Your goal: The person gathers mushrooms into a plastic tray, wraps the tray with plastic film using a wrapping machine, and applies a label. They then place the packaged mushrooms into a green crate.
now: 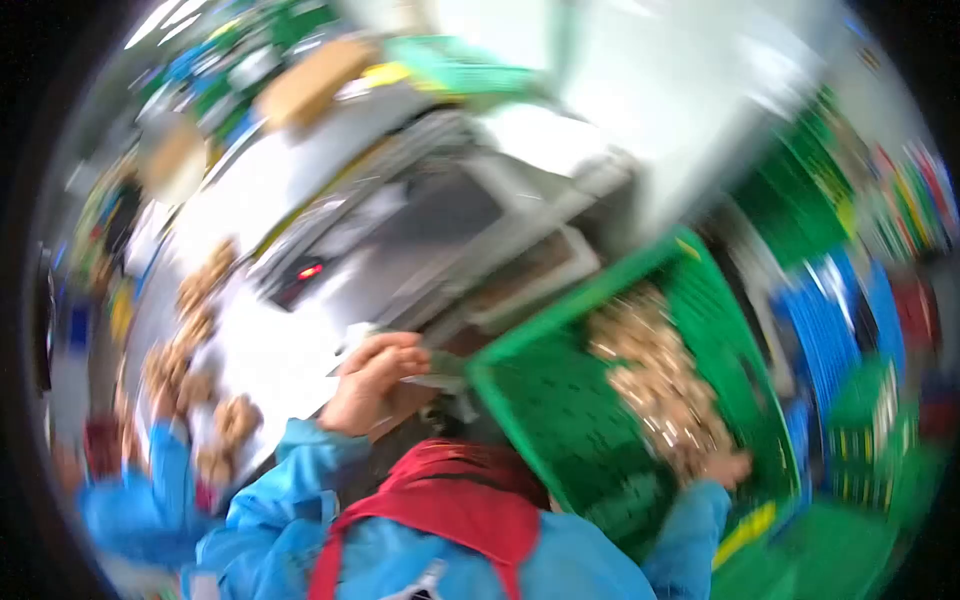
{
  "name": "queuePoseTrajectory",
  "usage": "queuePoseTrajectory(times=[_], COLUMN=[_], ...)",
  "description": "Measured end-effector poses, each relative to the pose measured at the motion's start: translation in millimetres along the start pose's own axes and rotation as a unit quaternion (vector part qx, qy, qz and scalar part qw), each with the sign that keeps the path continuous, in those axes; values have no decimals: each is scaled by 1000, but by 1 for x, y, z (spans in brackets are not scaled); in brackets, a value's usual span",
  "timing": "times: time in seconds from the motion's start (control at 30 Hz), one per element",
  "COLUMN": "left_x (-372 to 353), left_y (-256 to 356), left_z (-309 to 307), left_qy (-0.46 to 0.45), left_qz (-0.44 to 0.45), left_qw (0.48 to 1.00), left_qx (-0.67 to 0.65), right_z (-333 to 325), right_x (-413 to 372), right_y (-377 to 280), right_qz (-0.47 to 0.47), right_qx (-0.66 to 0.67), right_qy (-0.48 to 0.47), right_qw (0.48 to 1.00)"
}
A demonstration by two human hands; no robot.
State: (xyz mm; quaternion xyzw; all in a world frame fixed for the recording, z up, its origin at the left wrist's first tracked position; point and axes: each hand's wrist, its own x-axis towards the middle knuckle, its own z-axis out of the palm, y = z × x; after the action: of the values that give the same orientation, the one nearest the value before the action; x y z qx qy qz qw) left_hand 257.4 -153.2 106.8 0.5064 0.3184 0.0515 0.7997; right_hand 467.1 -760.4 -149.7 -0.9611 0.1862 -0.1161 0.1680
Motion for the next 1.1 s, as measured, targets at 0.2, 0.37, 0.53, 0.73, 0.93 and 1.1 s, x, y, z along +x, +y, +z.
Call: queuePoseTrajectory(times=[0.2, 0.37, 0.53, 0.73, 0.93, 1.1], left_x=[-46, -113, -189, -197, -176, -168], left_y=[-17, -72, -141, -157, -144, -96], left_z=[-165, -327, -416, -513, -529, -471], left_qy=[299, 563, 711, 677, 652, 534], left_qz=[236, 300, 215, 120, -57, 196], left_qw=[919, 764, 669, 725, 741, 793], left_qx=[-104, -99, -43, 50, 150, -218], right_z=[-94, -127, -34, 27, 52, 18], right_x=[-105, -337, -536, -689, -724, -663], right_y=[-385, -581, -643, -654, -650, -676], right_qz=[-157, -297, -234, -235, -339, -436], right_qx=[445, 310, 138, 76, 131, 115], right_qy=[-314, -745, -893, -881, -823, -782], right_qw=[824, 511, 359, 404, 437, 431])
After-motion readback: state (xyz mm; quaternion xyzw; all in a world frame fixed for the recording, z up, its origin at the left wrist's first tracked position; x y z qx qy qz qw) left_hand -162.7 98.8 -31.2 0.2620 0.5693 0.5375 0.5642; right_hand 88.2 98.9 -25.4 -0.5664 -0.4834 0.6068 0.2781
